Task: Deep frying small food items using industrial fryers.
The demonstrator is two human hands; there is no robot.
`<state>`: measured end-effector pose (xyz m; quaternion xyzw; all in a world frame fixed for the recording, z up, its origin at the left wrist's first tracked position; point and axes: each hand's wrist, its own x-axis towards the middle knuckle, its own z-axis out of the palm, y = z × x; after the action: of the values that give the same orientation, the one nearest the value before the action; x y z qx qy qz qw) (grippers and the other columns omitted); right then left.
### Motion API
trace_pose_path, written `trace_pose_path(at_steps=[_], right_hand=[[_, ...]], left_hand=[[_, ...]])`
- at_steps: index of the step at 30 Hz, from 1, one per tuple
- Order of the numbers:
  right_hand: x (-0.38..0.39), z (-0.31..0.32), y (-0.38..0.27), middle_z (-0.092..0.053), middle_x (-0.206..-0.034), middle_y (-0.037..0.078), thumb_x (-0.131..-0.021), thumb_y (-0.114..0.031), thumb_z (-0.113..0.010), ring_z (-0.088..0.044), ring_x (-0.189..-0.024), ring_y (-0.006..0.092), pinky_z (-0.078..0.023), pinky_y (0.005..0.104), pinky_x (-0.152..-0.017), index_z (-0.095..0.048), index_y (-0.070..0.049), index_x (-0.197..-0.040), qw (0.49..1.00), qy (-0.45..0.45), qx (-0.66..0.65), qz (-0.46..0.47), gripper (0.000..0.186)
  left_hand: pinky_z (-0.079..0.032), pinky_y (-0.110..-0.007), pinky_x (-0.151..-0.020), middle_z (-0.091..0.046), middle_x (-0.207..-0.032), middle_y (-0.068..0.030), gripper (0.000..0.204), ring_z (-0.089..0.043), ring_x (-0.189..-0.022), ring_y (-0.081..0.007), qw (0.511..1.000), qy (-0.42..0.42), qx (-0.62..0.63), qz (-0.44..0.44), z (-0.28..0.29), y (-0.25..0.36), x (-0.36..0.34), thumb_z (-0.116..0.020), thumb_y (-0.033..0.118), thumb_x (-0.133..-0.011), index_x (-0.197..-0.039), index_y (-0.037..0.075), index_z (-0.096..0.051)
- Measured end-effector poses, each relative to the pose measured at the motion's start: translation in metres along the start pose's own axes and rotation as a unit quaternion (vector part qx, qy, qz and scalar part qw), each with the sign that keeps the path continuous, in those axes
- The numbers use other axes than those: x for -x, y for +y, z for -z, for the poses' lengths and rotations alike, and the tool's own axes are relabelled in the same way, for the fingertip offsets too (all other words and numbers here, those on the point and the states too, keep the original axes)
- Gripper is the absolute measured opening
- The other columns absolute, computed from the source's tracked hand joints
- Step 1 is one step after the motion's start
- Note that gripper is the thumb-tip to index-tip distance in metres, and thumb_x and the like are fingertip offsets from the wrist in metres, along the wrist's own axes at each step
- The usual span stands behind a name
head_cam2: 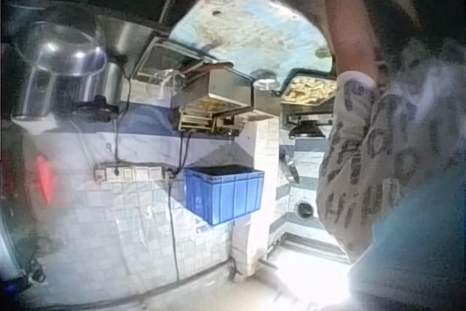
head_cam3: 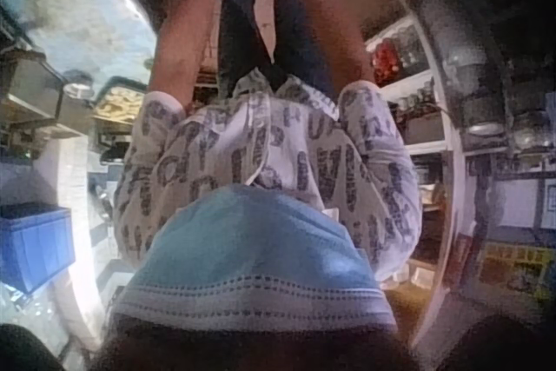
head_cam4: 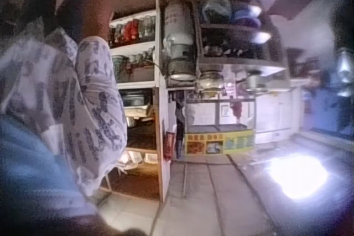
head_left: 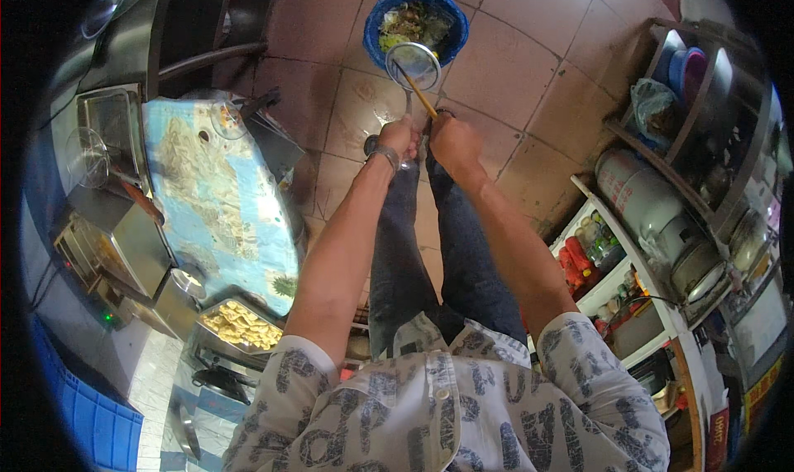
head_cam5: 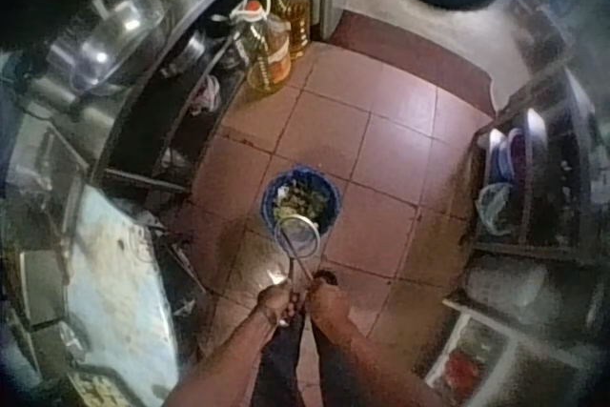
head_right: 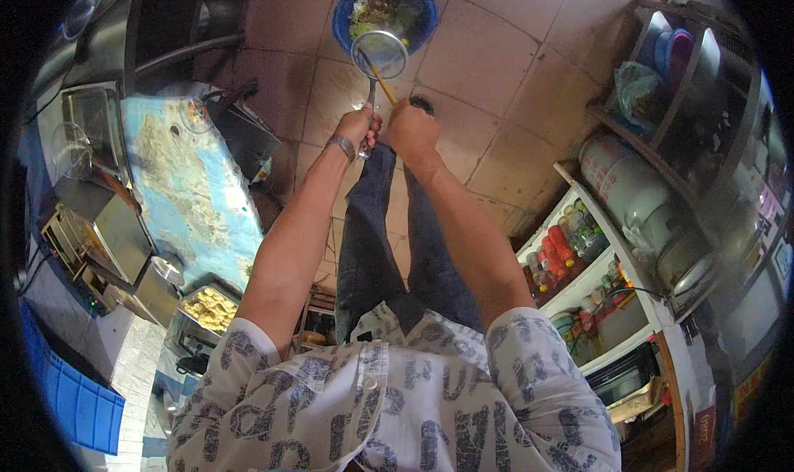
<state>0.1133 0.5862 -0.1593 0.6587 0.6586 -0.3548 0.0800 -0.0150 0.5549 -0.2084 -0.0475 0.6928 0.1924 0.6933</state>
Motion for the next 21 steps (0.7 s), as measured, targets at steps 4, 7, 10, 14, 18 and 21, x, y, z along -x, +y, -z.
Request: trace_pose_path(at_steps=[4,7,10,14,18,21], right_hand=[[-0.006,0.013,-0.016,-0.067,-0.085,0.021,-0.092,-0.024,-0.044,-0.066,-0.082,0.0397,-0.052,0.0501,-0.071,-0.065,-0.008,-0.097,0.998,-0.044,0.037,-0.027,0.027],[-0.014,0.016,-0.023,-0.068,-0.085,0.021,-0.089,-0.023,-0.047,-0.066,-0.082,0.0395,-0.053,0.048,-0.07,-0.066,-0.007,-0.095,0.997,-0.07,0.044,-0.009,0.025],[-0.007,0.007,-0.037,-0.068,-0.082,0.02,-0.085,-0.021,-0.052,-0.067,-0.079,0.039,-0.054,0.0465,-0.066,-0.066,-0.004,-0.091,0.996,-0.038,0.074,0.017,0.023],[-0.018,0.012,-0.029,-0.069,-0.082,0.019,-0.082,-0.019,-0.056,-0.068,-0.077,0.0381,-0.055,0.0457,-0.065,-0.066,-0.003,-0.087,0.998,0.002,0.053,0.022,0.02],[-0.013,0.015,-0.028,-0.068,-0.082,0.021,-0.08,-0.015,-0.058,-0.068,-0.077,0.0369,-0.055,0.0447,-0.064,-0.067,-0.002,-0.088,0.997,-0.023,0.075,0.029,0.018],[-0.021,0.016,-0.029,-0.067,-0.081,0.023,-0.08,-0.015,-0.058,-0.068,-0.077,0.0367,-0.056,0.0446,-0.065,-0.067,-0.002,-0.088,0.996,-0.03,0.071,0.041,0.018]], left_hand=[[-0.035,-0.029,-0.038,-0.051,-0.059,-0.0028,0.042,-0.043,-0.041,-0.013,1.0,-0.011,-0.004,-0.018,-0.008,-0.005,0.001,-0.041,0.034,-0.099,-0.072,0.005,-0.055],[-0.037,-0.032,-0.039,-0.053,-0.06,-0.0043,0.035,-0.047,-0.043,-0.0156,0.998,-0.023,-0.045,-0.03,-0.01,-0.001,0.002,-0.045,0.03,-0.097,-0.075,0.005,-0.058],[-0.038,-0.033,-0.037,-0.055,-0.062,-0.0052,0.029,-0.051,-0.044,-0.0181,0.999,-0.024,-0.019,-0.041,-0.013,0.002,0.001,-0.048,0.027,-0.095,-0.08,0.005,-0.06],[-0.038,-0.031,-0.036,-0.058,-0.065,-0.0043,0.024,-0.053,-0.044,-0.0186,0.997,-0.068,0.004,-0.022,-0.013,0.0,0.007,-0.055,0.026,-0.091,-0.081,0.005,-0.062],[-0.041,-0.031,-0.039,-0.059,-0.066,-0.0044,0.022,-0.053,-0.044,-0.0181,0.999,-0.039,0.015,0.003,-0.014,-0.004,-0.007,-0.056,0.024,-0.091,-0.084,0.004,-0.062],[-0.045,-0.032,-0.045,-0.063,-0.069,-0.0047,0.022,-0.058,-0.051,-0.0187,0.913,-0.075,-0.339,-0.213,-0.002,-0.025,-0.036,-0.055,0.026,-0.091,-0.085,0.006,-0.064]])
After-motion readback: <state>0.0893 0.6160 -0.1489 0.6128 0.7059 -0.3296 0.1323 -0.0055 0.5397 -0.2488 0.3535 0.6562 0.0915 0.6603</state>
